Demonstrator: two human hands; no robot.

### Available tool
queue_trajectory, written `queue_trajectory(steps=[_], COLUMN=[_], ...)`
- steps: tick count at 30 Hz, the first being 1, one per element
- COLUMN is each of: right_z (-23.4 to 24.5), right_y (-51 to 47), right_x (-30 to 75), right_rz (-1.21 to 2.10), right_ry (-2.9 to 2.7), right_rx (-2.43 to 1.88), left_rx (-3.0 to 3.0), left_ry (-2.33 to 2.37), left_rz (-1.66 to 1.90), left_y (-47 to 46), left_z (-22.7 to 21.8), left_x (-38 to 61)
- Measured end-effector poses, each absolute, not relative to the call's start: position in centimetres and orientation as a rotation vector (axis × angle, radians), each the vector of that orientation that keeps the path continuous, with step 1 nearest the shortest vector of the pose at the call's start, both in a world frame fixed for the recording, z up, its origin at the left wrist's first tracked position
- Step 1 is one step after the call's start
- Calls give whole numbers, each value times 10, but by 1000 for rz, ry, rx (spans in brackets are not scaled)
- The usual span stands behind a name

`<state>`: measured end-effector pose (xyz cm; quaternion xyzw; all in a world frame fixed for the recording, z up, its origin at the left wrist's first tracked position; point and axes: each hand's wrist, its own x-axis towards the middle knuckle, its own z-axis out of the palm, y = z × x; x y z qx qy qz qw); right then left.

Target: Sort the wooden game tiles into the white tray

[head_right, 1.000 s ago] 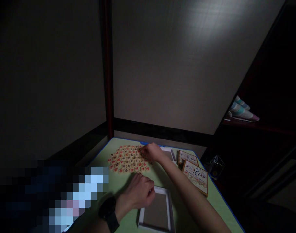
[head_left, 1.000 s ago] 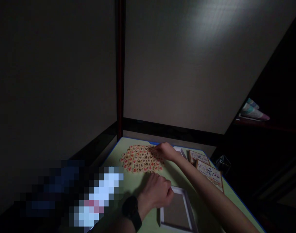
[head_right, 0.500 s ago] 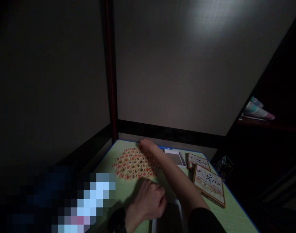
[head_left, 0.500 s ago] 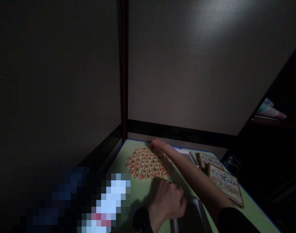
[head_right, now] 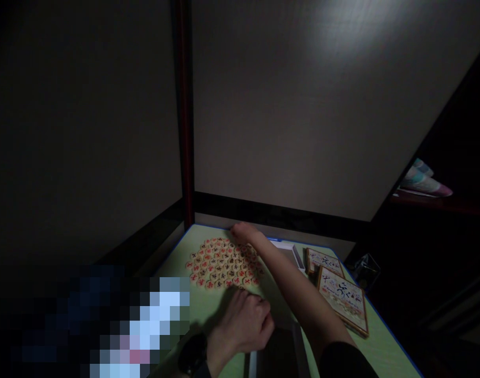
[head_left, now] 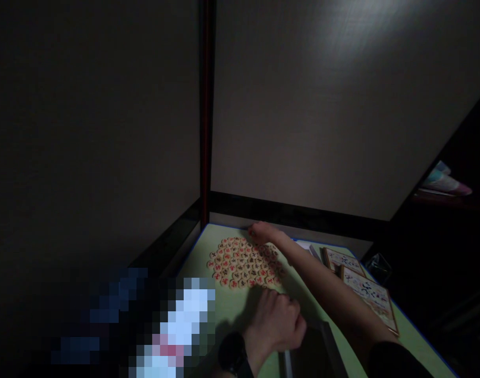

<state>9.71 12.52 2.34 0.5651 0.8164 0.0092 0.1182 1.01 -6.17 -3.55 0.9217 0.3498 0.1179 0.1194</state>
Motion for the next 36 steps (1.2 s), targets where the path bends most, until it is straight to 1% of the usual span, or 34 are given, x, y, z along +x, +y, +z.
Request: queue_trajectory(steps=[6,17,29,36], right_z=[26,25,22,28], right_y=[116,111,120,117], right_x=[97,81,77,82], right_rz=[10,46,-114,-110], right_ry=[2283,2244,2156,2333], right_rx=[1646,1679,1632,1716], left_rx=[2702,2698,2694,2598], left_ry=[1023,1032,1024,1104], left_rz=[360,328,314,419], left_y=[-60,-62,-61,-60], left_z=[-40,-34,-35,-32], left_x=[10,9,9,7])
